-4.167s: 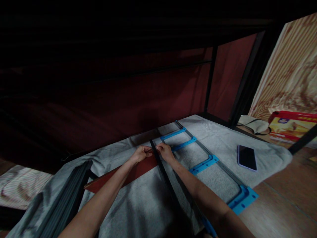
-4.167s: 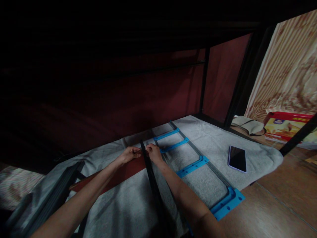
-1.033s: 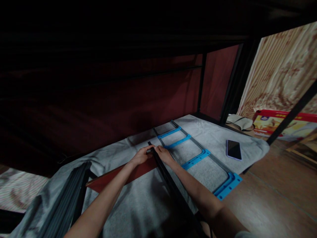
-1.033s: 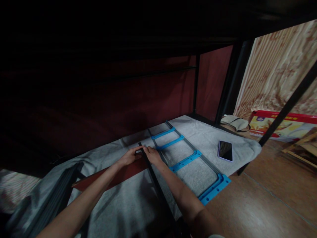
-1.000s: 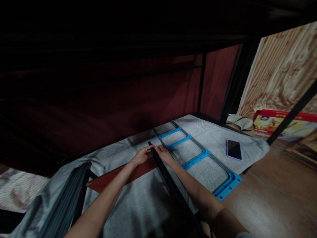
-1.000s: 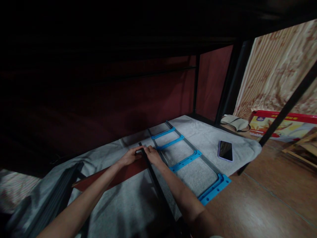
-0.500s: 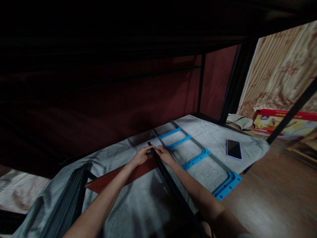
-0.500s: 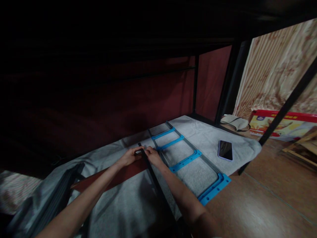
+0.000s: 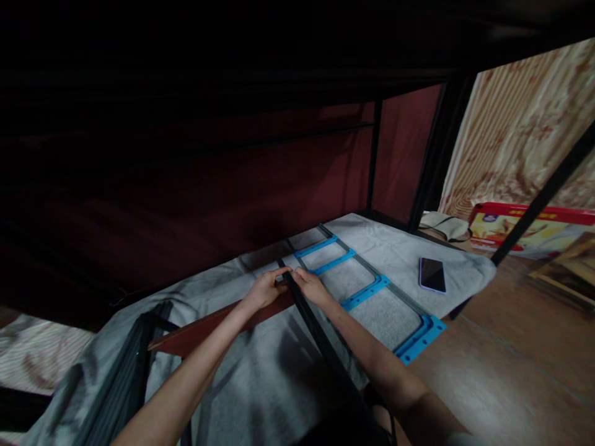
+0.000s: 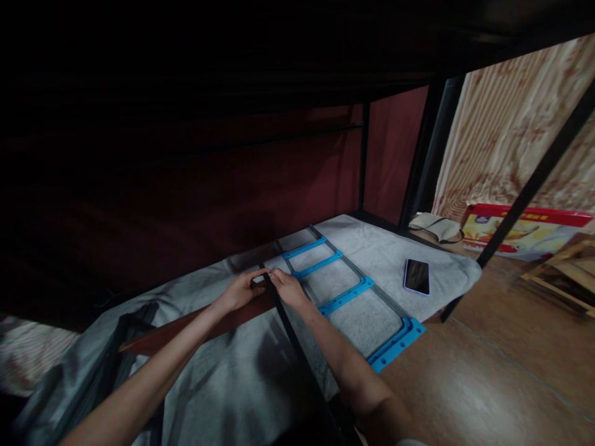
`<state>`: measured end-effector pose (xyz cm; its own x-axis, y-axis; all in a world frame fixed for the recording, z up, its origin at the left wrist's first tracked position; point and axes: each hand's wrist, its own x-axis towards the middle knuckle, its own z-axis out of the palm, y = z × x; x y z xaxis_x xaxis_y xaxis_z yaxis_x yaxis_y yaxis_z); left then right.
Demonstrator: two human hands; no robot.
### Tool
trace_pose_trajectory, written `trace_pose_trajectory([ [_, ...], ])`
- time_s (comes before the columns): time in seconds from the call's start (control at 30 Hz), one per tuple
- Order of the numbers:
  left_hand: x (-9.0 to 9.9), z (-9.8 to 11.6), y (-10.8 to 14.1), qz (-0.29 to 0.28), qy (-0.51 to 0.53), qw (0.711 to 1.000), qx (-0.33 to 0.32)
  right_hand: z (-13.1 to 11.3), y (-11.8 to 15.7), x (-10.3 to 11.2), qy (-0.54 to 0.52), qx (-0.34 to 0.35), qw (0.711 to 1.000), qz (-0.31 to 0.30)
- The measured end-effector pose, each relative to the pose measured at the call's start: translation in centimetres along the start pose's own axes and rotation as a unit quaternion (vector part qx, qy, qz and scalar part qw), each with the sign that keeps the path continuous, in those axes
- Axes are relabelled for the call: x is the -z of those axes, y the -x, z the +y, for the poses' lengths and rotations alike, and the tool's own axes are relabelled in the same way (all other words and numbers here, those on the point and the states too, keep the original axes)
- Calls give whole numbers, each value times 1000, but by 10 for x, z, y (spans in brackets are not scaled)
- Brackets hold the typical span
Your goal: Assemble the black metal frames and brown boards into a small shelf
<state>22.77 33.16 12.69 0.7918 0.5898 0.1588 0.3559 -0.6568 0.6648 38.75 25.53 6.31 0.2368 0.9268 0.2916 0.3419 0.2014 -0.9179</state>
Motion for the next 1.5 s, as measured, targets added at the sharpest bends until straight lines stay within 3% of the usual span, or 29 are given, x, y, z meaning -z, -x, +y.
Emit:
trace_pose_trajectory([
  [0.2,3,19,6,0,-52,998,21,-16,4,12,29,15,999,-9],
  [0.4,2,29,11,-6,-55,998,11,-13,12,16,-66,-14,997,-48],
  [0.53,-3,26,10,2,-60,997,46,-12,14,13,21,21,999,-15],
  [0.67,-4,24,9,-16,-54,997,47,-10,16,10,72,9,997,9],
  [0.87,-3,27,11,-13,-37,998,45,-8,22,16,-20,-5,1000,-18],
  [1.0,-5,28,12,-3,7,998,64,-11,21,19,-1,29,999,-38],
  [1.1,-6,30,13,0,18,997,72,-11,15,15,-52,12,998,-44],
  [1.23,-2,34,15,9,9,998,65,6,9,7,-150,-50,986,-45],
  [1.37,7,46,23,15,0,997,73,42,14,3,-174,-160,971,38],
  [1.5,15,62,32,13,4,996,94,71,23,-9,-174,-182,967,36],
])
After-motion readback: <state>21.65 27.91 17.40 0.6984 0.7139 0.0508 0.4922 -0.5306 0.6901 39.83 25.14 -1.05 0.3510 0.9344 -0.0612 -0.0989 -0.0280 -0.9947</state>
